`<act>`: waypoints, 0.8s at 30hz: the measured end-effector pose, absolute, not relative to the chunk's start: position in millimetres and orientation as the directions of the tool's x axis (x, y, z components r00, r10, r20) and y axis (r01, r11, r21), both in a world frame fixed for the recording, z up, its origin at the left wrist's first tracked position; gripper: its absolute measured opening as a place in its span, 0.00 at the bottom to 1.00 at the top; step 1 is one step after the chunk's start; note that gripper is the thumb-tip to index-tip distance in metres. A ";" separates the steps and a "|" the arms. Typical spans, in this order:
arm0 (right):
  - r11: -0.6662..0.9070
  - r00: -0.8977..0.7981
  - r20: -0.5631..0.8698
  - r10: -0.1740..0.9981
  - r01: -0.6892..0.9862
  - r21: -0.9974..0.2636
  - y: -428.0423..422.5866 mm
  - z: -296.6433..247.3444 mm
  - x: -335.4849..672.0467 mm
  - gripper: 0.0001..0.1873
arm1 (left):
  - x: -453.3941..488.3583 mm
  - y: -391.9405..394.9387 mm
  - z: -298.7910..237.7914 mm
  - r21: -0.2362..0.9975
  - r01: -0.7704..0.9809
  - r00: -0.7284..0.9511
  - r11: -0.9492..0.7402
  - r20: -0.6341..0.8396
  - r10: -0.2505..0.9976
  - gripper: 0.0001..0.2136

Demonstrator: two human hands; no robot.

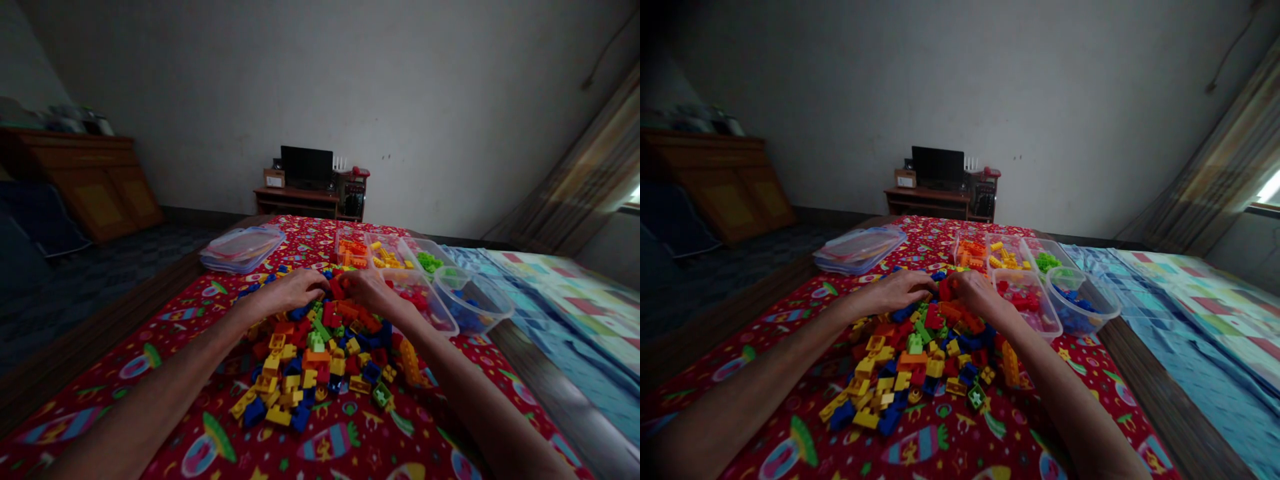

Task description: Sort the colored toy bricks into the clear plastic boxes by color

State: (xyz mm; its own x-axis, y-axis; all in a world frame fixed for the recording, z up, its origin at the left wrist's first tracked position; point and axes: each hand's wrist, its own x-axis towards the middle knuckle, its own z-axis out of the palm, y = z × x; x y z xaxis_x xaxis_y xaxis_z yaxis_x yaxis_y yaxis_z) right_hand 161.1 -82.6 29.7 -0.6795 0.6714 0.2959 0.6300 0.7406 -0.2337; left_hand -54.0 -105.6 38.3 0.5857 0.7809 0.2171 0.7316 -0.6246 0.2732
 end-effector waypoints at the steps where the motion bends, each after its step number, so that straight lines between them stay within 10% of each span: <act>1: 0.728 -0.657 0.320 0.683 0.650 -0.218 -81.5 29.5 161.1 0.09 | -53.4 -106.0 38.2 0.268 0.736 0.581 -0.622 0.222 0.783 0.12; 15: 0.761 -0.675 0.392 0.625 0.638 -0.116 -79.5 23.7 156.7 0.25 | -47.7 -108.9 36.2 0.277 0.737 0.575 -0.617 0.225 0.787 0.09; 24: 0.764 -0.659 0.396 0.639 0.601 -0.234 -78.0 22.0 160.0 0.16 | -49.6 -111.8 34.8 0.244 0.722 0.611 -0.648 0.214 0.762 0.10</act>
State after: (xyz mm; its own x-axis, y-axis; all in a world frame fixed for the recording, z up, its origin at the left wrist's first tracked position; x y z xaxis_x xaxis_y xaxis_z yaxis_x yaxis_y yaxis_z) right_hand 160.0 -78.0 22.0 -0.6589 0.6394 0.3963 0.6009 0.7643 -0.2340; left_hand -49.6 -111.8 34.8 0.6112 0.7620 0.2139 0.7219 -0.6475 0.2440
